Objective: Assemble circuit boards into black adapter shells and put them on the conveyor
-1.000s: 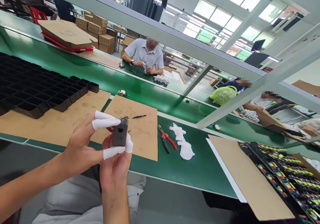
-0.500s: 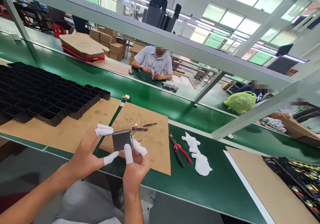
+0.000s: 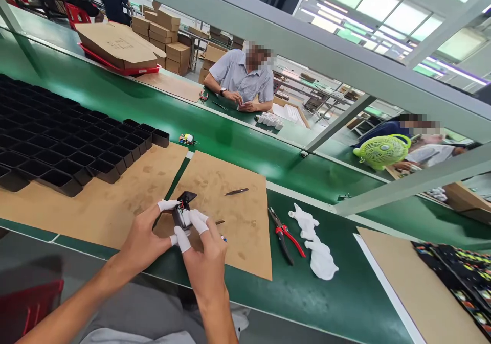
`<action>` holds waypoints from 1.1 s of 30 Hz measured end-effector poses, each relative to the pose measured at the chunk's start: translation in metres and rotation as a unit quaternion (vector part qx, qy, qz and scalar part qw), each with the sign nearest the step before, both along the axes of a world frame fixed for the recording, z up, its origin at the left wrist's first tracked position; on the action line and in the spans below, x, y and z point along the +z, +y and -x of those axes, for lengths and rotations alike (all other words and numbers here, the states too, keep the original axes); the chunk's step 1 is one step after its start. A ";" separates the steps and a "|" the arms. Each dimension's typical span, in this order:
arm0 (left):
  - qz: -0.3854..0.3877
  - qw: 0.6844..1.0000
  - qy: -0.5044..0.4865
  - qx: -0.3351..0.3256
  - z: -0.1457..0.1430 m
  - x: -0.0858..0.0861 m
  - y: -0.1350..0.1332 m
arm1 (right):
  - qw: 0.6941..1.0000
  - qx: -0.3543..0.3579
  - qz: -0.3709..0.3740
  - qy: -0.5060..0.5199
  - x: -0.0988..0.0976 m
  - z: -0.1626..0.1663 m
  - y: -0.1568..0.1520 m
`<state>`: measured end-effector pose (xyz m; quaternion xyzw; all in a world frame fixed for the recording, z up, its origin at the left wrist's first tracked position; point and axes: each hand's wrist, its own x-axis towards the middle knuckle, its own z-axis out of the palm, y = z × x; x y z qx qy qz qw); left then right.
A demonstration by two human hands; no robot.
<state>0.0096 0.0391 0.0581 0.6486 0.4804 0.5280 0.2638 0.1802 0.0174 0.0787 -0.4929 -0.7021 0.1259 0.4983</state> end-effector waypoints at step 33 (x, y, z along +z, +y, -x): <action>0.056 0.994 0.097 0.000 -0.004 -0.006 -0.005 | 0.993 0.053 -0.043 -0.094 0.006 -0.016 0.004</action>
